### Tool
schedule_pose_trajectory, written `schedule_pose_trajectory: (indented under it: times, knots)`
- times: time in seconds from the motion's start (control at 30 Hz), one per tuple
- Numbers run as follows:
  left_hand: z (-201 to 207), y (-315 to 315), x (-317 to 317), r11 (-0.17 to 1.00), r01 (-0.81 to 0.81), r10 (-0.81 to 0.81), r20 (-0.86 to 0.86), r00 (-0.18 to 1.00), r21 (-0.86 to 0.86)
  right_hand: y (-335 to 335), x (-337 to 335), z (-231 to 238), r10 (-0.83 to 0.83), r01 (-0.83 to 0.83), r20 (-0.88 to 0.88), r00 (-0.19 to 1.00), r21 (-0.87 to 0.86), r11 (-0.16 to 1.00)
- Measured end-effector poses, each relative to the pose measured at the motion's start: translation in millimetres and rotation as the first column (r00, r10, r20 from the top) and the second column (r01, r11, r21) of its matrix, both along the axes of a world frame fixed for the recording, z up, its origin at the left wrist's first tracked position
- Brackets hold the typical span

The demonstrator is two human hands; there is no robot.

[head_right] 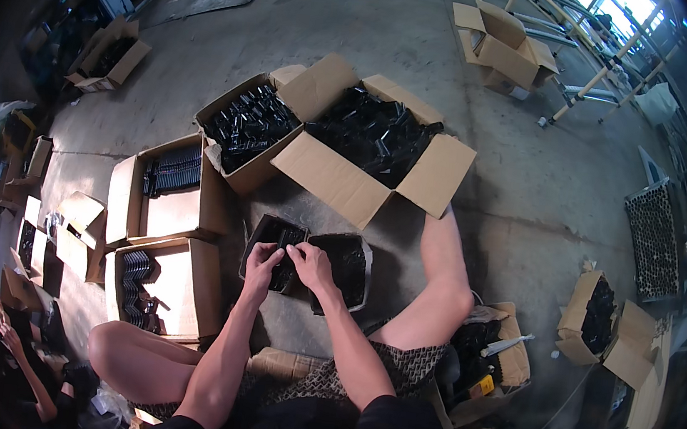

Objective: The person sorts black plastic components from small bins into larger cardboard boxes while sitting on the floor.

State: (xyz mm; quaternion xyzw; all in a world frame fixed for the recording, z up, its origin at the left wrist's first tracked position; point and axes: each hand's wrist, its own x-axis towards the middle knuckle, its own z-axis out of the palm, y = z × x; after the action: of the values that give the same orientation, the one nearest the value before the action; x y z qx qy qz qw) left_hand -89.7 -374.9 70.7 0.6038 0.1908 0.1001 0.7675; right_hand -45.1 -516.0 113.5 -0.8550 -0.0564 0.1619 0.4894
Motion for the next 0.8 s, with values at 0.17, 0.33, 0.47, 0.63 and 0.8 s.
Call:
schedule_pose_trajectory:
  times: [0.17,0.33,0.47,0.63,0.8]
  knots:
    - [-4,-1,-2,0.999,0.027,-0.027,0.013,1.000,-0.040,-1,0,-4,-0.026,0.028,-0.019,0.999,0.120,0.992]
    - [12,-1,-3,1.000,0.028,-0.028,0.021,0.999,-0.003,1,-3,-5,-0.062,0.052,0.046,0.997,0.186,0.981]
    - [23,0,-6,0.996,0.052,-0.052,0.001,0.999,-0.070,-2,0,5,-0.030,0.029,0.025,0.999,0.065,0.997]
    - [39,-5,9,0.993,0.086,-0.082,0.052,0.995,-0.078,-8,1,30,-0.112,0.075,0.135,0.985,0.255,0.964]
    - [64,-27,55,0.982,0.181,-0.186,0.100,0.977,0.061,-38,28,56,-0.233,0.199,0.199,0.952,0.177,0.964]
